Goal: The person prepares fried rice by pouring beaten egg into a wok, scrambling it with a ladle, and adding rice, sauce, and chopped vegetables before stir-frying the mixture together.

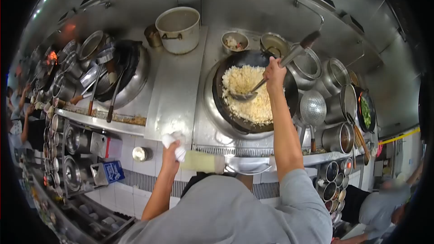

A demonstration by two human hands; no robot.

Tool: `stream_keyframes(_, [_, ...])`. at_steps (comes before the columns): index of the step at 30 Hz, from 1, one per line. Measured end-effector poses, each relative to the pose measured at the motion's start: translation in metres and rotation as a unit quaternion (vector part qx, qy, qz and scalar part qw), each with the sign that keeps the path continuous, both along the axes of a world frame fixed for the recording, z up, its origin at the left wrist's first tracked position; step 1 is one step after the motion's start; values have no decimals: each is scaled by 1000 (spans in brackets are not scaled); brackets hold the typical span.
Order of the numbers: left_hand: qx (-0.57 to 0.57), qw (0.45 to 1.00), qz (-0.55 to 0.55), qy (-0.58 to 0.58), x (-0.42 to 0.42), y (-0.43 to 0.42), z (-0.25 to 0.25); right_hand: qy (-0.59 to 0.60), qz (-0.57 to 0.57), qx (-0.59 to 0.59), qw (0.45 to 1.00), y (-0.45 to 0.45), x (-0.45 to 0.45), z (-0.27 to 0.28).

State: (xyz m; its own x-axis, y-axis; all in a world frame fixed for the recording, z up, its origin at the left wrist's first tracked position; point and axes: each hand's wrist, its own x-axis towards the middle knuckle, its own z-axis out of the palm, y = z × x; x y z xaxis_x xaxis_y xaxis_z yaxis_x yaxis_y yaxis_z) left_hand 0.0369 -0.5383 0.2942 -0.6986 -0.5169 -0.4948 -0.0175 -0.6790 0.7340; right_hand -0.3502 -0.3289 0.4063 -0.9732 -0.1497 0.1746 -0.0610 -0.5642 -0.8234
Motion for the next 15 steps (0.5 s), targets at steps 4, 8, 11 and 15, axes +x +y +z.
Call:
stream_keyframes(4, [4,999,31,22,14,-7,-3,40,-48,61,996,-26,-12,2])
stream_keyframes(8, [114,993,37,-7,12,-1,-17,1,-26,120,992,-27,-8,36])
stream_keyframes(11, [125,992,-2,-11,-4,24,-4,86,-106,86,987,-29,-30,-2])
stream_keyframes(15, [104,990,-79,-49,-23,56,-20,106,-68,324,938,-20,-43,-18])
